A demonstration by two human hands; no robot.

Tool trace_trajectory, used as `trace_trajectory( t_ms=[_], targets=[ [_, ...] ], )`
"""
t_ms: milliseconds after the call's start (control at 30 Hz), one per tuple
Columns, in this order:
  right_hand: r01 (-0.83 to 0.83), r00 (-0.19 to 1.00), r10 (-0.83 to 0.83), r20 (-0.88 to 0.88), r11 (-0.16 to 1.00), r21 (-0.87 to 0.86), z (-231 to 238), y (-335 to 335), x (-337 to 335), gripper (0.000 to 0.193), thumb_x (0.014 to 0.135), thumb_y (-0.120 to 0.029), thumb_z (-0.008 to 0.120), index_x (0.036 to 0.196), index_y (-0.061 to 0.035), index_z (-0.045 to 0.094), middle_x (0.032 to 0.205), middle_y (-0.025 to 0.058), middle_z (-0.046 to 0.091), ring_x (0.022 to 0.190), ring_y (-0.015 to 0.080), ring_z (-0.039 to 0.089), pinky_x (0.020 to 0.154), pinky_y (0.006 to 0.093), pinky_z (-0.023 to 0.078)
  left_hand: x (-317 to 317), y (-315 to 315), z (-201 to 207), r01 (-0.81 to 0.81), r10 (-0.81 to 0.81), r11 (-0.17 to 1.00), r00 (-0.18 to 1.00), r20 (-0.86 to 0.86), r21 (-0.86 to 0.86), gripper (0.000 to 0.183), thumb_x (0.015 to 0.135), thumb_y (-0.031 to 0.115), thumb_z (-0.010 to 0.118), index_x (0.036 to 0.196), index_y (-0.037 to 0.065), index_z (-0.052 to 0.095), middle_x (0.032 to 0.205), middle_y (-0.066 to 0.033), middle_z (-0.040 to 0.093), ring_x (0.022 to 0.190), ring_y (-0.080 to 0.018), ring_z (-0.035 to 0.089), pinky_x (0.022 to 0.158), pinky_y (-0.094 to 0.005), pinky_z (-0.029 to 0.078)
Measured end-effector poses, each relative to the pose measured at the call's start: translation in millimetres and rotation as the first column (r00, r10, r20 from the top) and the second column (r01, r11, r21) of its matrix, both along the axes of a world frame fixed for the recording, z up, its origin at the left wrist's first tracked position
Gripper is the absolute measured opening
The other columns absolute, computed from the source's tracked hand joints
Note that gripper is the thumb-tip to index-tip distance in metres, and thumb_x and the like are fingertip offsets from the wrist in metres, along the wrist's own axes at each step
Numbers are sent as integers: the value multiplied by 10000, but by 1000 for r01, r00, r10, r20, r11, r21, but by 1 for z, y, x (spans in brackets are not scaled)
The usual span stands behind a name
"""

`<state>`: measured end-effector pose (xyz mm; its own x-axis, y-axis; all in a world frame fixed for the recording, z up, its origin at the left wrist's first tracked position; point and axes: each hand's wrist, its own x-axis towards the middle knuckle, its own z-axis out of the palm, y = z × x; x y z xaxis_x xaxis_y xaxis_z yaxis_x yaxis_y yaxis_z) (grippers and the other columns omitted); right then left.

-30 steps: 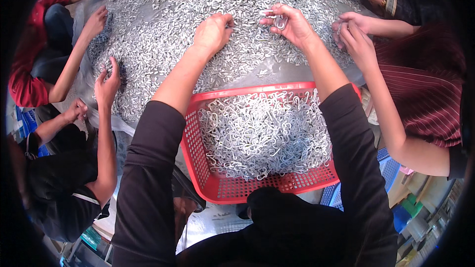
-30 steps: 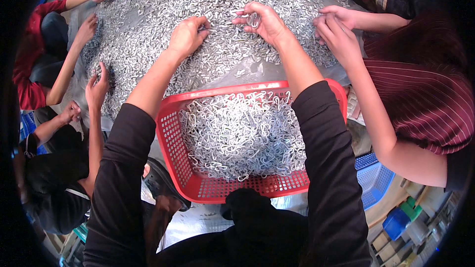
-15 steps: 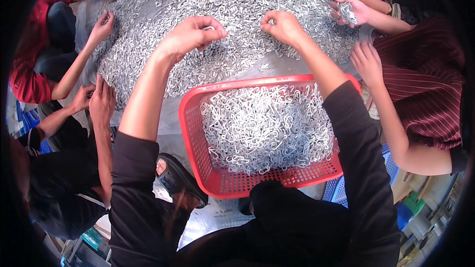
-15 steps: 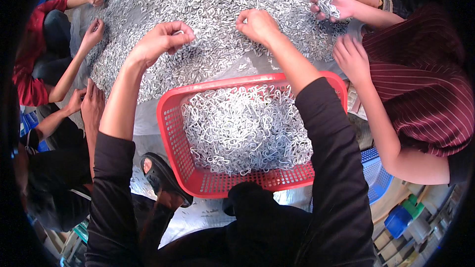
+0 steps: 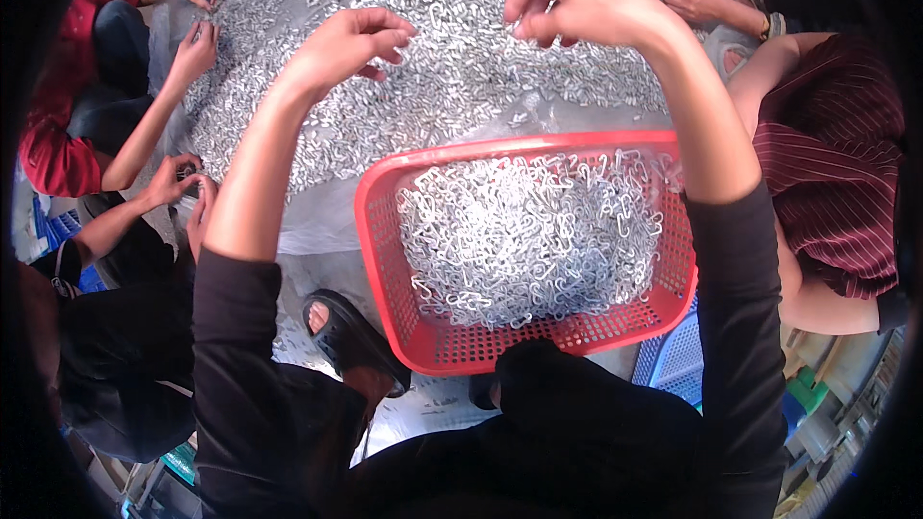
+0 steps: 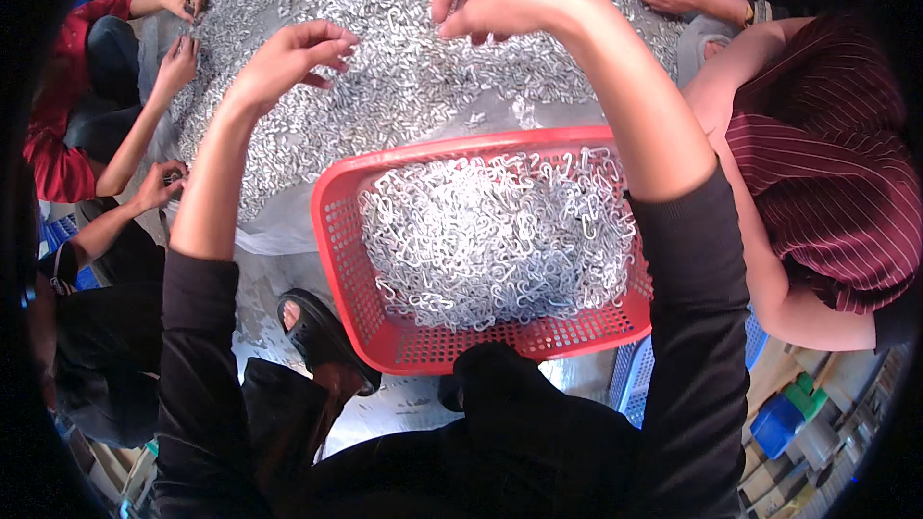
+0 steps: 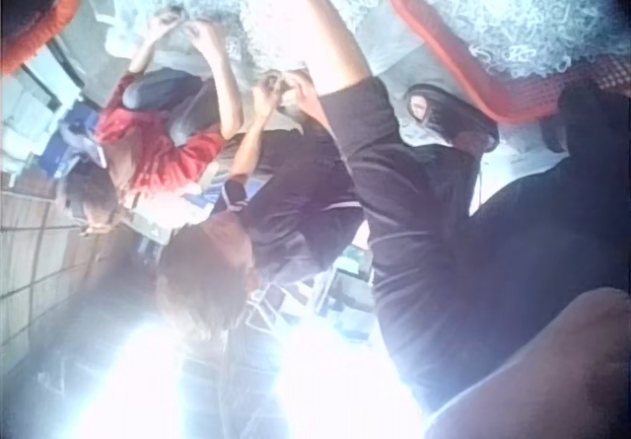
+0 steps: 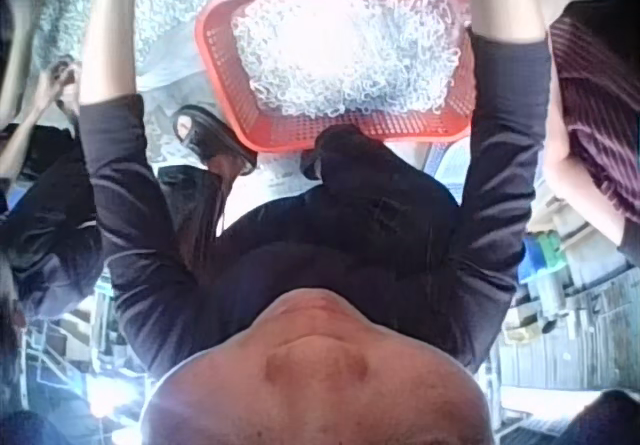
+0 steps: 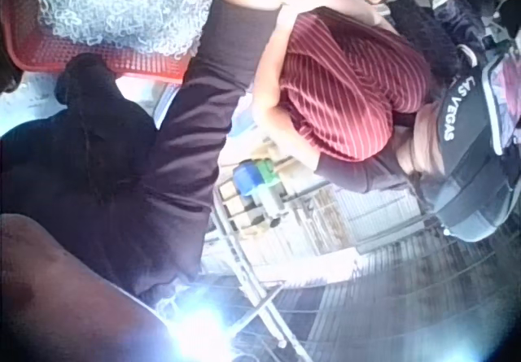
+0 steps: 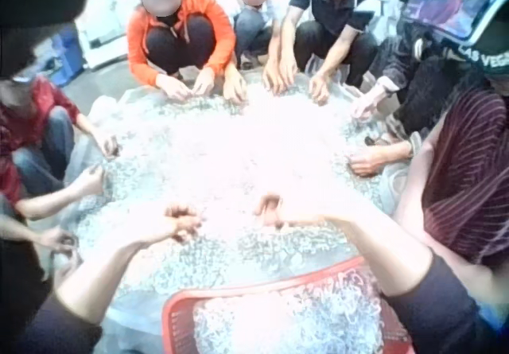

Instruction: The person sorts through a large pile of small silver metal links by hand, picking them up individually or in small groups and placing them into a red plastic basket.

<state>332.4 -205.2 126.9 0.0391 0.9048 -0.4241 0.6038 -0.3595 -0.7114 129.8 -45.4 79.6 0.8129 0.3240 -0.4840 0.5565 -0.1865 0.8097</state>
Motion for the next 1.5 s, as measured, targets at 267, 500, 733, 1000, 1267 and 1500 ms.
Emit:
trace_trajectory(
  t_ms=[267,500,733,1000,1267,1500],
  targets=[
    [448,755,-313,576,888,-105,-135,32,-7,523,712,-87,580,1185,-20,367,1167,238,445,1041,367,509,863,416,433,43,30,-121,60,110,760,970,-219,647,566,675,166,573,1141,-88,377,1117,-292,482,1031,-371,505,909,-366,406],
    [539,752,-587,301,810,233,-173,45,-29,699,628,-38,559,1270,8,286,1127,265,450,1087,372,452,897,390,397,71,-11,-118,-326,310,838,944,111,438,622,650,64,498,1219,-95,304,1055,-326,502,1012,-399,509,894,-371,397],
    [511,834,-474,-283,856,73,-164,29,-24,700,603,44,539,1267,-21,327,1066,94,520,934,161,496,811,253,399,46,-16,-116,-295,327,940,921,213,-170,693,624,-72,433,1295,-38,265,1163,-165,474,1030,-222,484,904,-282,362],
    [-12,994,38,-100,968,250,-125,16,-21,331,622,-6,541,931,-95,619,936,119,616,931,254,567,799,327,440,-5,5,-48,165,-173,982,981,89,87,432,621,-43,409,1009,32,582,997,-86,597,959,-152,532,870,-257,382],
    [-22,923,-48,382,984,176,-117,28,-30,236,726,-182,581,951,-124,624,993,105,604,972,270,557,806,379,451,-5,3,-41,61,-31,775,998,-58,629,173,770,184,585,875,69,658,764,-112,649,733,-218,635,691,-322,480],
    [100,924,-163,346,976,192,-135,44,-55,370,722,-194,651,1071,-106,568,1039,134,585,987,292,550,824,373,448,17,-8,-92,-21,32,714,999,-3,700,232,764,231,581,950,105,636,887,-142,635,860,-285,605,777,-384,470]
  ],
)
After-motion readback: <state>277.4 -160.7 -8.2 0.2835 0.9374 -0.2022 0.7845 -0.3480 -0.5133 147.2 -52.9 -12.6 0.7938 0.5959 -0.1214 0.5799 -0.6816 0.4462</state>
